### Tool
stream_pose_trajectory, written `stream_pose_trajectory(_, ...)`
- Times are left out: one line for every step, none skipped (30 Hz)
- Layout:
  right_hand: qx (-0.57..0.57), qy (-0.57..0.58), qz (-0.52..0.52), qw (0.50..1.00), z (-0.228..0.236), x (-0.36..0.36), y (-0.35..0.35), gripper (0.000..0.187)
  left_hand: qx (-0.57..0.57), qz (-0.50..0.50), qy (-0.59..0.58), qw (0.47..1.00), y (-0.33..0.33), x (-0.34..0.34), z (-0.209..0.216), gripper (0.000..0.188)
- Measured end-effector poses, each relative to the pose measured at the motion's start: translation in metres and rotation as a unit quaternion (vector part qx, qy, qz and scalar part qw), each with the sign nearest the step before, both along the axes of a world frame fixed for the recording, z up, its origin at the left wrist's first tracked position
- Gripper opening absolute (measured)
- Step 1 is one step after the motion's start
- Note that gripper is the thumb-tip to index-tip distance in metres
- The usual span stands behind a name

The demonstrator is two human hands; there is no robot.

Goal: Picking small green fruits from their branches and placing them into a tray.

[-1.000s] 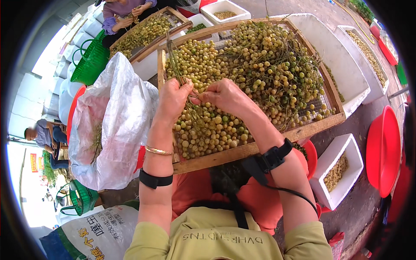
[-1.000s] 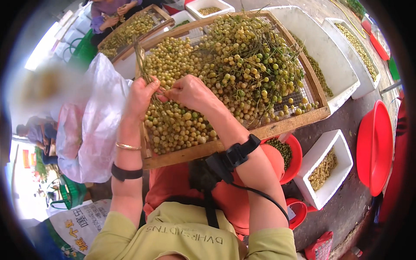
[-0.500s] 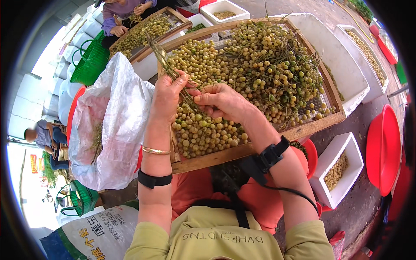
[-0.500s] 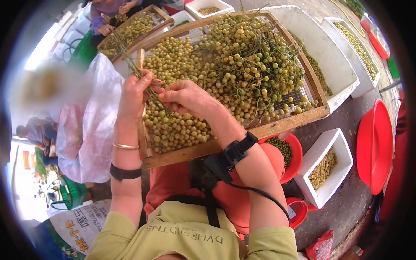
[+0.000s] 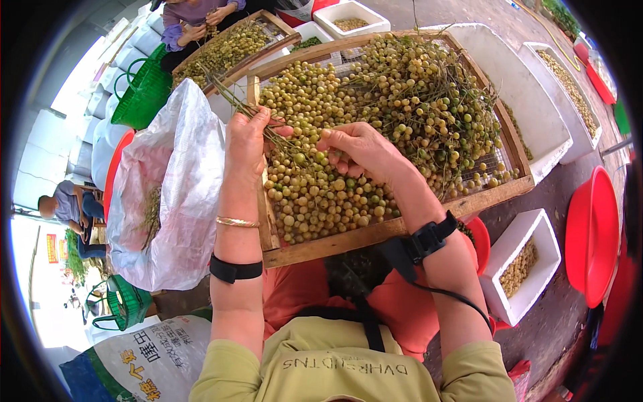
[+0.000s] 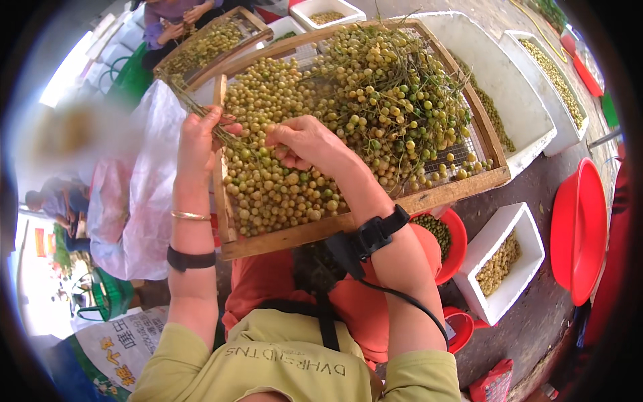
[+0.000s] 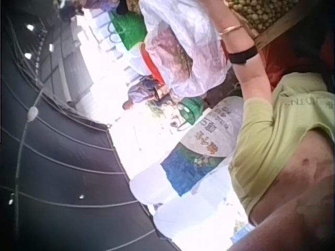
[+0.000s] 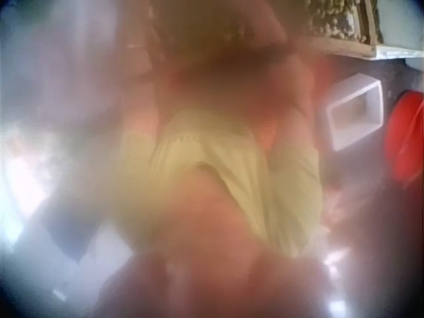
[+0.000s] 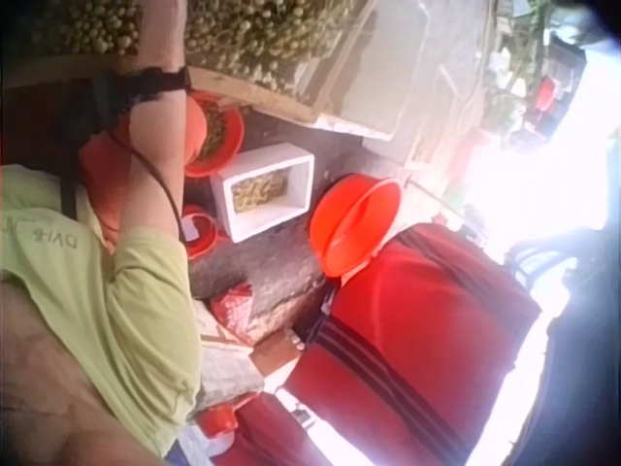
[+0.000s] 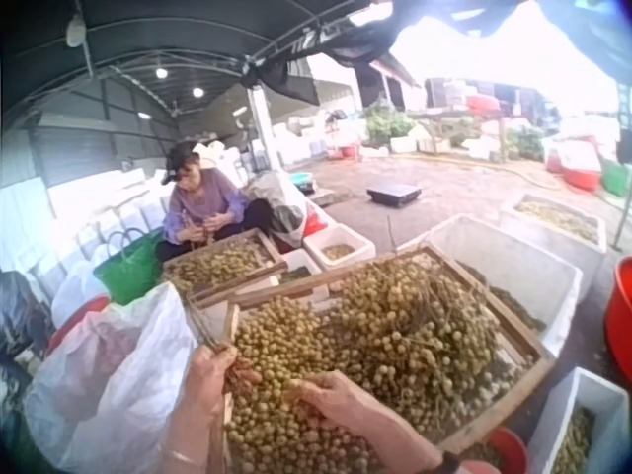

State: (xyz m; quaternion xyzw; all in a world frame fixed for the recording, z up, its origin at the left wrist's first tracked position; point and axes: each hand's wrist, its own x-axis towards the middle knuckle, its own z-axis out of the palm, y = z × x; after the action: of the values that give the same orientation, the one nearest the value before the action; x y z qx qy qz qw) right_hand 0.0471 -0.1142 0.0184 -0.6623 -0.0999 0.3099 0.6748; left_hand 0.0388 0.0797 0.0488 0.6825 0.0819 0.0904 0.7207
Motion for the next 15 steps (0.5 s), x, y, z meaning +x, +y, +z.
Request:
stream_pose_trajectory(0.019, 0.003, -0.010, 1.000, 0.006, -0.003, -0.001, 0.029, 0.020, 0.009, 0.000, 1.000, 0.003, 0.001, 0.000, 0.014)
stream_pose_trajectory(0.038, 0.007, -0.021, 0.999, 0.011, -0.006, -0.002, 0.029, 0.040, 0.017, 0.002, 0.999, 0.002, 0.000, 0.001, 0.014)
stream_pose_trajectory(0.016, -0.036, 0.012, 0.999, 0.011, -0.007, -0.001, 0.025, 0.024, 0.021, -0.004, 0.999, -0.003, 0.000, 0.003, 0.016)
stream_pose_trajectory(0.008, -0.042, 0.021, 0.999, 0.010, -0.007, 0.001, 0.023, 0.031, 0.020, -0.007, 0.999, -0.005, 0.000, 0.004, 0.016)
stream_pose_trajectory(-0.001, -0.047, 0.029, 0.998, 0.007, -0.006, 0.003, 0.021, 0.038, 0.018, -0.009, 0.999, -0.006, 0.000, 0.003, 0.017)
stream_pose_trajectory(-0.010, -0.051, 0.037, 0.998, 0.003, -0.006, 0.004, 0.020, 0.045, 0.015, -0.010, 0.999, -0.008, 0.001, 0.002, 0.017)
stream_pose_trajectory(0.014, -0.038, 0.039, 0.998, -0.001, -0.005, 0.005, 0.016, 0.030, 0.021, -0.007, 0.999, -0.008, 0.001, -0.001, 0.015)
stream_pose_trajectory(0.047, -0.027, 0.039, 0.998, 0.000, -0.006, 0.004, 0.016, 0.017, 0.022, -0.004, 1.000, -0.006, 0.001, -0.002, 0.015)
stream_pose_trajectory(0.081, -0.017, 0.038, 0.996, 0.000, -0.006, 0.002, 0.015, 0.004, 0.023, -0.001, 1.000, -0.002, 0.001, -0.003, 0.014)
stream_pose_trajectory(0.114, -0.006, 0.037, 0.993, 0.001, -0.006, 0.000, 0.015, -0.009, 0.024, 0.001, 1.000, 0.001, 0.000, -0.003, 0.014)
stream_pose_trajectory(0.106, -0.018, 0.036, 0.994, 0.000, -0.006, -0.003, 0.016, -0.018, 0.019, 0.002, 1.000, 0.000, 0.001, -0.003, 0.012)
stream_pose_trajectory(0.098, -0.030, 0.035, 0.994, 0.000, -0.005, -0.005, 0.017, -0.017, 0.019, 0.000, 1.000, -0.003, 0.001, -0.002, 0.012)
stream_pose_trajectory(0.090, -0.042, 0.033, 0.995, 0.000, -0.004, -0.007, 0.018, -0.017, 0.020, -0.001, 1.000, -0.006, 0.001, -0.002, 0.012)
stream_pose_trajectory(0.034, -0.093, 0.027, 0.995, 0.000, -0.004, -0.006, 0.019, -0.016, 0.020, -0.002, 1.000, -0.008, 0.001, -0.001, 0.012)
stream_pose_trajectory(-0.022, -0.144, 0.020, 0.989, 0.000, -0.005, -0.004, 0.019, -0.003, 0.021, -0.001, 1.000, -0.009, 0.000, -0.001, 0.013)
